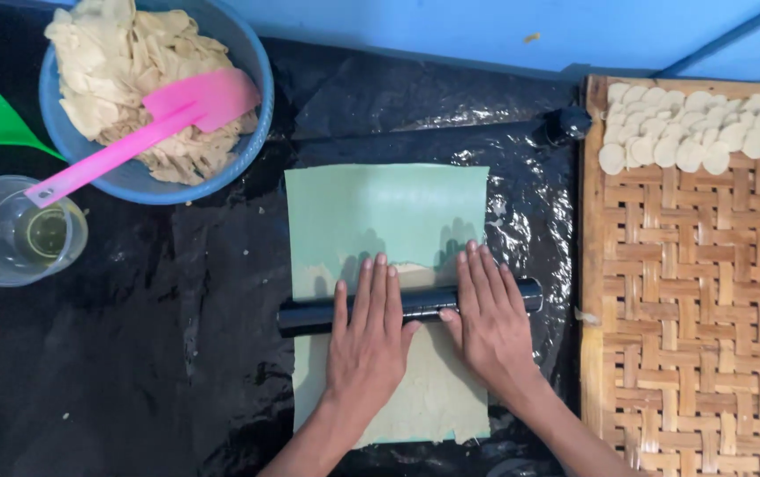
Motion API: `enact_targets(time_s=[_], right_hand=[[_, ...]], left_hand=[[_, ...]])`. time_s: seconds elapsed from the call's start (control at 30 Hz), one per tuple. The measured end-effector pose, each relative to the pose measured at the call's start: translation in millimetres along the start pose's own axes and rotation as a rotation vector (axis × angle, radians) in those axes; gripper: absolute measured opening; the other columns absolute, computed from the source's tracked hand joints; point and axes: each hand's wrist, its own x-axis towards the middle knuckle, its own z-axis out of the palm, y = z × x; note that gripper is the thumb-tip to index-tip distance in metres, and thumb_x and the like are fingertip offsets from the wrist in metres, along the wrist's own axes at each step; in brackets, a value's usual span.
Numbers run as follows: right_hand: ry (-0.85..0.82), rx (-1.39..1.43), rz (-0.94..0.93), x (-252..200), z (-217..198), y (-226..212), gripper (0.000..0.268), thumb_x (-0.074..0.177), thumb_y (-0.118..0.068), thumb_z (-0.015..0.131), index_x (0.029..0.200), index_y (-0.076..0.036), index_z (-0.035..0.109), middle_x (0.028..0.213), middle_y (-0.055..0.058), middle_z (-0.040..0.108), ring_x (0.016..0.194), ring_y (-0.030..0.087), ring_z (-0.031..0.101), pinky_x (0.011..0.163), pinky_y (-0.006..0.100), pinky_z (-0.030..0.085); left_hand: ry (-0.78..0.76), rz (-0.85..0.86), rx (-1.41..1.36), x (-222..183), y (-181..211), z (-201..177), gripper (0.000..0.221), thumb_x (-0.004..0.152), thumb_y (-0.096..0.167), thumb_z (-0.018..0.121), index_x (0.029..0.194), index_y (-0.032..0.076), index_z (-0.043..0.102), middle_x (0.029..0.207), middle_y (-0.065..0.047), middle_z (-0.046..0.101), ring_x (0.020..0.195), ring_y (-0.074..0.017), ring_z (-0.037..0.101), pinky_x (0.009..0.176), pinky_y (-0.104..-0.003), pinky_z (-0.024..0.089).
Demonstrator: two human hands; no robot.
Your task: The recorder uses a rolling tool to flatten small portions of food paste on a mat.
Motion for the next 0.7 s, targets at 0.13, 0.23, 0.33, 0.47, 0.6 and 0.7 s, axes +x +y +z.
enact_targets(time_s=[0.13, 0.23, 0.33, 0.47, 0.6, 0.7], right_hand=[[-0.031, -0.004, -0.005, 34.6, 3.3, 14.3, 0.07, 0.102, -0.039, 0.045, 0.153, 0.009, 0.036, 0.159, 0.028, 0.038, 0.151, 0.041, 0.034, 0.123, 0.053, 0.025], [-0.057, -0.052, 0.003, 61.8, 3.6, 19.6, 0.069, 0.103, -0.038, 0.043, 0.156, 0.005, 0.036, 0.163, 0.027, 0.033, 0.154, 0.041, 0.027, 0.124, 0.054, 0.02], [-0.057, -0.091, 0.017, 72.3, 1.4, 18.2, 0.068, 0.103, -0.037, 0.042, 0.158, 0.002, 0.036, 0.166, 0.028, 0.027, 0.156, 0.043, 0.02, 0.125, 0.056, 0.016], [-0.016, -0.061, 0.04, 47.5, 9.0, 14.2, 0.07, 0.102, -0.041, 0.043, 0.156, 0.004, 0.037, 0.165, 0.029, 0.028, 0.155, 0.044, 0.022, 0.125, 0.058, 0.015], [-0.005, -0.017, 0.033, -16.3, 25.6, 5.6, 0.074, 0.102, -0.043, 0.046, 0.151, 0.011, 0.036, 0.161, 0.033, 0.033, 0.153, 0.045, 0.028, 0.124, 0.06, 0.019], [-0.005, -0.027, 0.015, -16.0, 26.2, 7.8, 0.072, 0.101, -0.043, 0.048, 0.149, 0.011, 0.038, 0.159, 0.034, 0.035, 0.152, 0.046, 0.03, 0.123, 0.059, 0.021]], left_hand=[[-0.015, -0.037, -0.037, 36.0, -11.5, 1.4, 0.074, 0.1, 0.042, 0.051, 0.152, -0.009, 0.036, 0.161, -0.024, 0.033, 0.153, -0.0349, 0.026, 0.121, -0.059, 0.017], [0.019, -0.032, 0.014, 63.6, -22.9, 0.3, 0.074, 0.101, 0.045, 0.049, 0.153, -0.006, 0.036, 0.162, -0.021, 0.034, 0.153, -0.0344, 0.025, 0.122, -0.061, 0.016], [0.067, -0.015, 0.043, 74.4, -28.1, -1.7, 0.072, 0.102, 0.044, 0.048, 0.154, -0.004, 0.037, 0.163, -0.018, 0.034, 0.154, -0.0349, 0.025, 0.122, -0.061, 0.017], [0.059, 0.002, -0.006, 53.7, -19.8, -0.6, 0.07, 0.104, 0.041, 0.048, 0.153, -0.007, 0.037, 0.163, -0.022, 0.034, 0.154, -0.0365, 0.027, 0.124, -0.059, 0.019], [0.014, 0.005, -0.011, -3.4, -0.9, 13.9, 0.07, 0.106, 0.04, 0.047, 0.153, -0.011, 0.037, 0.163, -0.027, 0.034, 0.154, -0.0387, 0.031, 0.124, -0.055, 0.022], [0.008, -0.001, 0.01, -2.5, 0.4, 17.7, 0.071, 0.105, 0.042, 0.047, 0.154, -0.009, 0.038, 0.164, -0.024, 0.035, 0.154, -0.0369, 0.032, 0.124, -0.053, 0.023]])
